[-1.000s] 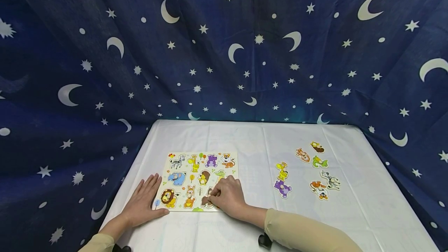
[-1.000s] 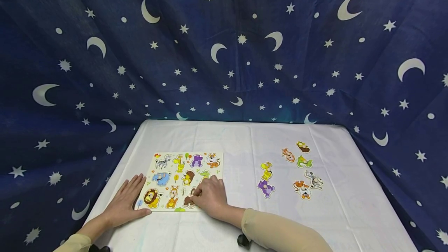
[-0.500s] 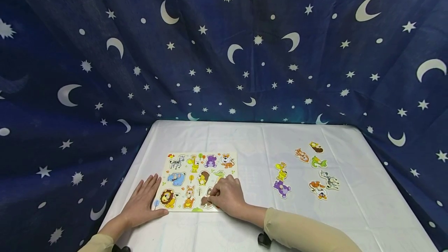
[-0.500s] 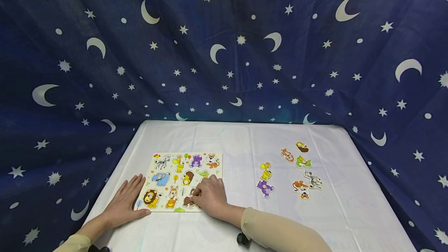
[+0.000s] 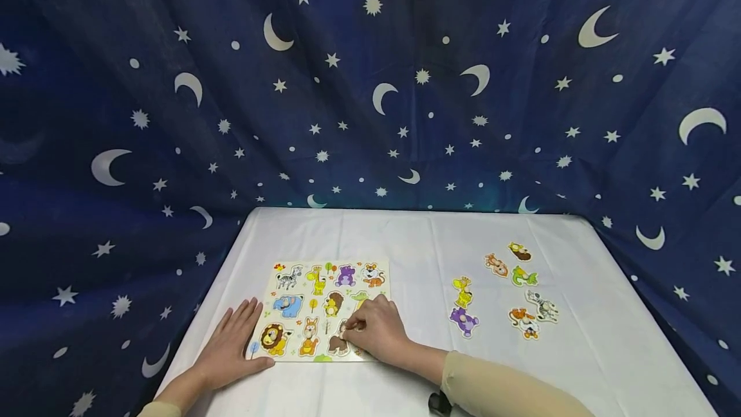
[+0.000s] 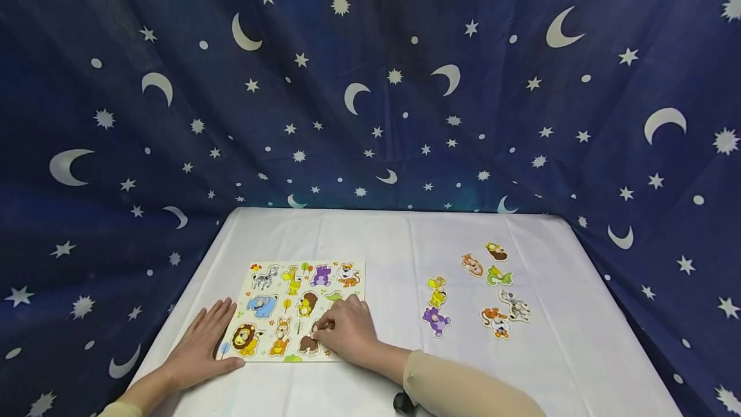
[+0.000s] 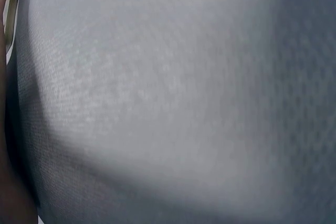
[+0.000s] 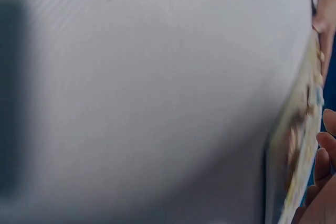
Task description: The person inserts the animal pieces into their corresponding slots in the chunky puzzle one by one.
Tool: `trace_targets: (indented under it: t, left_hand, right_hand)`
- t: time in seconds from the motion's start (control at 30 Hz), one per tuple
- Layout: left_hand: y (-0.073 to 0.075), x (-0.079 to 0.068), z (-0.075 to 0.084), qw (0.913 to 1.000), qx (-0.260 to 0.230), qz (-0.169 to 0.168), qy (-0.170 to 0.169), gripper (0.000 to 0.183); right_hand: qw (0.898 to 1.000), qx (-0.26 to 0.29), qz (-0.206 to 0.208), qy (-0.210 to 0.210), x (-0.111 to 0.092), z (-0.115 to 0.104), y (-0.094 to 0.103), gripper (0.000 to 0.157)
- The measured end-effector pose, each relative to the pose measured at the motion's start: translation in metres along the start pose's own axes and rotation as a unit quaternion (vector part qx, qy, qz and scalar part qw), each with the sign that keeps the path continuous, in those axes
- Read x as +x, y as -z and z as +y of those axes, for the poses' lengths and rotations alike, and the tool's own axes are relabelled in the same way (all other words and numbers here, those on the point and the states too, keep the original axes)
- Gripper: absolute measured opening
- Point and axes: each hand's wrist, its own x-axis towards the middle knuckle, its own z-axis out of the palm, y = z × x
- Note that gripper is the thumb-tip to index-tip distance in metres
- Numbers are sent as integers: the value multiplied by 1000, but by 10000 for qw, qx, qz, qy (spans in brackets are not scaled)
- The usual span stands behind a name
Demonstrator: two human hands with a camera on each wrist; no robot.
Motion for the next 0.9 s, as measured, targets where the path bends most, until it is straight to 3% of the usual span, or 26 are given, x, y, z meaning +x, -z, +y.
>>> trace_targets:
  t: [0.2, 0.33, 0.57, 0.9]
  left_hand:
    - [1, -4, 2, 10000, -15, -38, 80, 119]
    - [1, -4, 2, 10000, -1, -17, 54, 119]
    - [-2, -3, 0, 9999, 18, 160, -51, 119]
    - [-2, -2, 0, 10000, -44, 1, 54, 120]
  right_hand:
    - [9986, 180, 496, -22, 2, 19, 28, 9]
    - [9956, 334, 834, -267, 5, 35, 54, 12]
    - [9903, 404, 1051, -819, 7, 59, 97, 17]
    - [9832, 392, 1427, -1071, 6, 87, 141, 22]
